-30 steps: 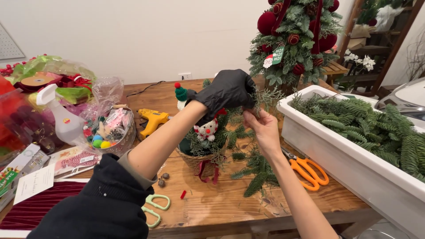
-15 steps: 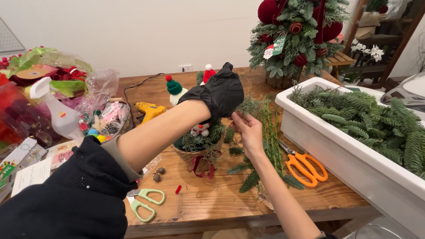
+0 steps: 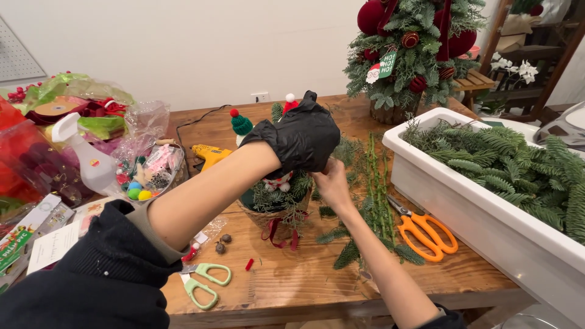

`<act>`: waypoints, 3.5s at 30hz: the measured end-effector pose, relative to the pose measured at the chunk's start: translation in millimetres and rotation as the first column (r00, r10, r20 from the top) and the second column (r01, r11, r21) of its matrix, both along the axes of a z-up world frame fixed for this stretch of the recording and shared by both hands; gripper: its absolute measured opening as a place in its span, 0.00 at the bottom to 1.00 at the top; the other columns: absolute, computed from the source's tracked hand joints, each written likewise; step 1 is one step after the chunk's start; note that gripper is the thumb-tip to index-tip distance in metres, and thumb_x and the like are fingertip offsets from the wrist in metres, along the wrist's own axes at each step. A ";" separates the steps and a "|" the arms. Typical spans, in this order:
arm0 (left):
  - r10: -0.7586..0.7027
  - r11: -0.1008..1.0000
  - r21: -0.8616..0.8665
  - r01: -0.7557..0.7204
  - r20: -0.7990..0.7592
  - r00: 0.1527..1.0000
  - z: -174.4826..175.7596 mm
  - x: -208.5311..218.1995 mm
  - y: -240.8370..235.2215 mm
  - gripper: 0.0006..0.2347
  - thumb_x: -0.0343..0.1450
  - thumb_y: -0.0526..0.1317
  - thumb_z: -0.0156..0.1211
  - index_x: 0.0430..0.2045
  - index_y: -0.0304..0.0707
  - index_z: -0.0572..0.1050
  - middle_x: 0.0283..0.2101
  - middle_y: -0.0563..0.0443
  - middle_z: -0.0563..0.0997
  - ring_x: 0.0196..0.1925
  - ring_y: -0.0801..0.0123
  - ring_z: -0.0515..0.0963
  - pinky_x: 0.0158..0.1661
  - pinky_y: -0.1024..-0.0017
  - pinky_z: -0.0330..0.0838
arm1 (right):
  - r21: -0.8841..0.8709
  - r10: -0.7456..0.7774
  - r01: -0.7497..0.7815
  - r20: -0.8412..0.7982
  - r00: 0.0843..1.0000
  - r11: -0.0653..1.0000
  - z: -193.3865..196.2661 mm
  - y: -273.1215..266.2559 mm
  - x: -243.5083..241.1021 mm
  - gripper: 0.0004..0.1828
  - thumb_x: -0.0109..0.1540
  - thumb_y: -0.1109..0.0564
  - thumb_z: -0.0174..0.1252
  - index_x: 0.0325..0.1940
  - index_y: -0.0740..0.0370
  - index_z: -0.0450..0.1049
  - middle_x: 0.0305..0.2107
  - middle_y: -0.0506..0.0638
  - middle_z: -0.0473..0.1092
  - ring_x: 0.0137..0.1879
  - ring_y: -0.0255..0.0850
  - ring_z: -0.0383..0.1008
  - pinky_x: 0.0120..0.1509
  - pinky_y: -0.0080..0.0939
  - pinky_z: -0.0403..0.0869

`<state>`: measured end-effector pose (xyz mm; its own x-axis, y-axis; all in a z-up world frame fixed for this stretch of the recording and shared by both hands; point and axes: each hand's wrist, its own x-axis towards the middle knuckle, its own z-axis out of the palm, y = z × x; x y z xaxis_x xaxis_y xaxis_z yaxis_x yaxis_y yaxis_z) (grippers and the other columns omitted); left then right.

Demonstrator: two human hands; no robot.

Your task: Trimming pine branches with shears and inserting them into a decorative snowman-themed basket arrangement.

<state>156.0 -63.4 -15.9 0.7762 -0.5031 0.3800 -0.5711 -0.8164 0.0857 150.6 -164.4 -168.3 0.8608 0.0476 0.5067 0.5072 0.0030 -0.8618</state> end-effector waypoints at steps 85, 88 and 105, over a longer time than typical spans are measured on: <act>0.013 0.979 0.190 -0.068 0.273 0.962 37.5 13.8 70.0 0.04 0.62 0.55 0.64 0.18 0.69 0.80 0.17 0.69 0.80 0.32 0.64 0.85 0.43 0.69 0.76 | -0.248 0.046 -0.064 -0.079 0.996 0.967 -30.4 -6.2 41.0 0.08 0.56 0.65 0.66 0.25 0.66 0.74 0.19 0.53 0.69 0.31 0.39 0.70 0.41 0.42 0.71; 0.028 0.983 0.180 -0.035 0.038 0.999 44.5 -9.7 76.0 0.03 0.61 0.50 0.70 0.24 0.69 0.84 0.19 0.65 0.83 0.32 0.58 0.85 0.44 0.63 0.77 | -0.246 0.059 -0.079 -0.087 0.994 0.966 -49.9 -11.1 65.0 0.10 0.55 0.63 0.70 0.23 0.64 0.75 0.18 0.51 0.71 0.31 0.38 0.71 0.40 0.39 0.72; -0.001 0.992 0.125 0.011 -0.073 0.997 33.0 -35.3 35.3 0.13 0.62 0.52 0.66 0.40 0.72 0.81 0.34 0.60 0.85 0.45 0.59 0.83 0.47 0.64 0.77 | -0.314 0.089 -0.088 -0.013 0.996 0.945 -42.5 -14.8 62.7 0.15 0.57 0.61 0.71 0.23 0.71 0.72 0.24 0.60 0.72 0.34 0.46 0.74 0.45 0.55 0.73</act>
<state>120.7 -28.2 17.1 0.7963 -0.5478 0.2564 -0.5720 -0.8199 0.0247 213.3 -179.2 -210.8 0.8453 0.2803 0.4548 0.5182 -0.2228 -0.8257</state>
